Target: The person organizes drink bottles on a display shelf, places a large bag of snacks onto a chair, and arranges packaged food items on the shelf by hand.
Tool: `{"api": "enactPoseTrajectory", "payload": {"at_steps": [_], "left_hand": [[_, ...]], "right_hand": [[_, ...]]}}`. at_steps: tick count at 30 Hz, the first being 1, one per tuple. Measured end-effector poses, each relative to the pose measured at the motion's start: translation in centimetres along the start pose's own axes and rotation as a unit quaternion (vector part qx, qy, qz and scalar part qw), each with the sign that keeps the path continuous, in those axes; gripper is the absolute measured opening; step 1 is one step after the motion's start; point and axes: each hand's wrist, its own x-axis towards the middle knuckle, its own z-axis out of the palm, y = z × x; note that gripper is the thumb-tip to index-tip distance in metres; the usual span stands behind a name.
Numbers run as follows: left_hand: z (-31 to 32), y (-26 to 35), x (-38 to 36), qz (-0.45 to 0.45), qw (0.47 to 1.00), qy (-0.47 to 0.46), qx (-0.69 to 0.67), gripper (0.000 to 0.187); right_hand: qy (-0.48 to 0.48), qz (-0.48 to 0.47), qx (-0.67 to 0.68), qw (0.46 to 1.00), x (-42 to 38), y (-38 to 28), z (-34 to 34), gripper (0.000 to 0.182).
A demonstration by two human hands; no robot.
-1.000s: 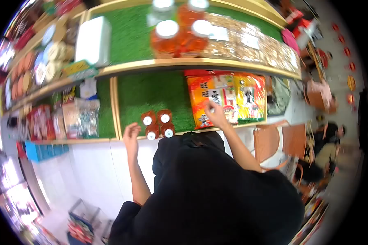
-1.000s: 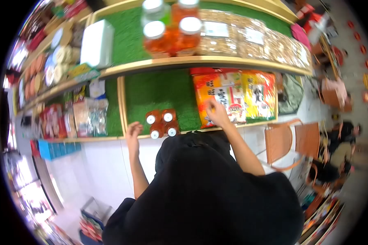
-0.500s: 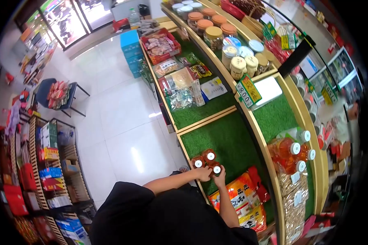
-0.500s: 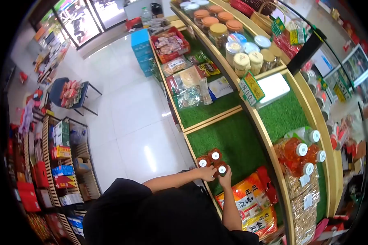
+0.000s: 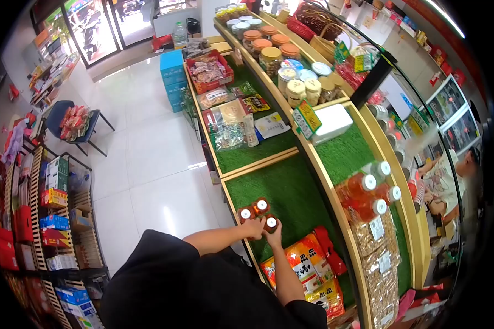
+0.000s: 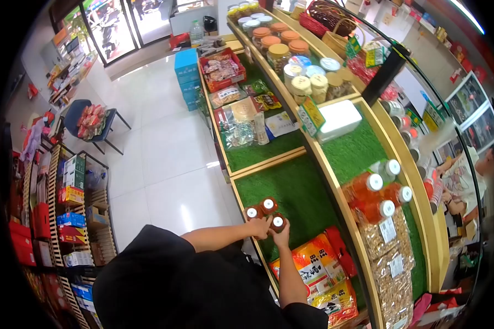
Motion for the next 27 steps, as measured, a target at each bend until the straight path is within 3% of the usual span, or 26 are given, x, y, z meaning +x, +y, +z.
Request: {"api": "enactPoseTrajectory", "payload": {"at_steps": [3, 7, 11, 19, 21, 23, 27], "left_hand": [[1.2, 0.4, 1.0, -0.002, 0.997, 0.036, 0.070, 0.105], [1.1, 1.6, 1.0, 0.036, 0.994, 0.083, 0.062, 0.106], [0.9, 3.5, -0.5, 0.146, 0.968, 0.202, 0.022, 0.094], [0.7, 7.6, -7.8, 0.308, 0.909, 0.270, -0.078, 0.098], [1.0, 9.3, -8.3, 0.251, 0.904, 0.287, -0.194, 0.096], [0.7, 10.2, -8.7, 0.216, 0.897, 0.230, -0.309, 0.088], [-2.5, 9.7, -9.4, 0.231, 0.896, 0.288, -0.247, 0.083]], "right_hand": [[0.021, -0.021, -0.013, 0.999, 0.2, 0.2, -0.1, 0.097], [0.066, 0.064, -0.028, 0.995, -1.1, -3.5, -2.1, 0.090], [0.151, 0.035, -0.009, 0.988, -3.9, -6.7, -5.3, 0.083], [0.196, -0.072, 0.019, 0.978, -11.3, -13.3, -11.6, 0.076], [0.174, -0.081, -0.023, 0.981, -13.0, -15.0, -12.6, 0.076], [0.143, -0.075, -0.032, 0.986, -14.4, -18.1, -13.7, 0.075], [0.161, -0.151, -0.023, 0.975, -13.4, -20.4, -14.2, 0.084]]}}
